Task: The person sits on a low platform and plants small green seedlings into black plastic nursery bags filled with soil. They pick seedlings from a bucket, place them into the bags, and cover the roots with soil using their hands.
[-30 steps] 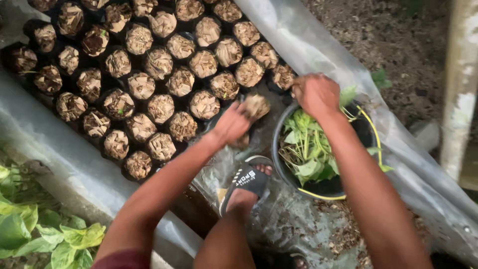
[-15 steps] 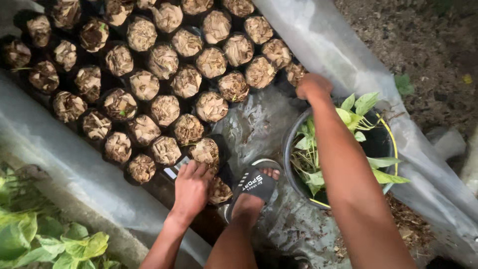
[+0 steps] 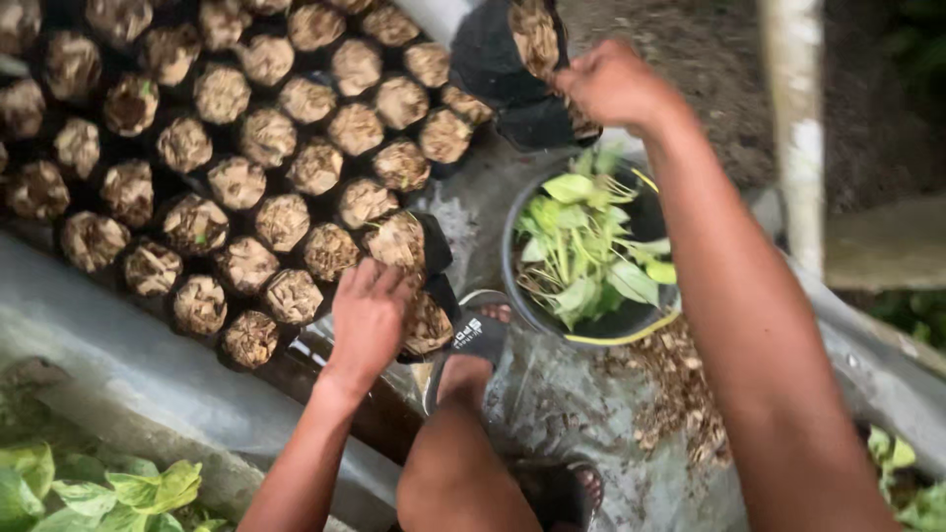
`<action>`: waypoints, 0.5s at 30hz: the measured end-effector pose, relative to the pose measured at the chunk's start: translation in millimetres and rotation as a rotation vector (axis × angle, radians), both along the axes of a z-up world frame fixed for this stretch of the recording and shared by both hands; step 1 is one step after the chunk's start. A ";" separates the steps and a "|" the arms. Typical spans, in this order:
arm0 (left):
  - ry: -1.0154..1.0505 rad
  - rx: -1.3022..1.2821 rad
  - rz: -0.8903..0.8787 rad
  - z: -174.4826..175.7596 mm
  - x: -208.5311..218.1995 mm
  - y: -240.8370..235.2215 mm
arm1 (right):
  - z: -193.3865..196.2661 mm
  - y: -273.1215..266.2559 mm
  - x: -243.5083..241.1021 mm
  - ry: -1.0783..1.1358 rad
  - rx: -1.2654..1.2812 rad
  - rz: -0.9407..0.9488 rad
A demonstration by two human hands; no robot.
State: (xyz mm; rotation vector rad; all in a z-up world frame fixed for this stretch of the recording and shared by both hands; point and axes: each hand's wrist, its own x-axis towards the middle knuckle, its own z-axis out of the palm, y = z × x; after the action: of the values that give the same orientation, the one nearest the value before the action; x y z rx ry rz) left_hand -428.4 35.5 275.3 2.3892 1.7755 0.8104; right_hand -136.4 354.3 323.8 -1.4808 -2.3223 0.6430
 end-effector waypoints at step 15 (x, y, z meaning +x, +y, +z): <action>0.272 0.261 -0.695 197.2 143.3 28.3 | 99.0 -347.2 345.4 -0.684 -0.387 -0.359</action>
State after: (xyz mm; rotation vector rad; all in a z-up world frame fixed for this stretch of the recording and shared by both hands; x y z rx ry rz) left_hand -285.1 63.8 472.5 3.0956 0.7812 0.6646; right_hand 209.0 7.1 422.8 -2.5552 -2.3460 0.5628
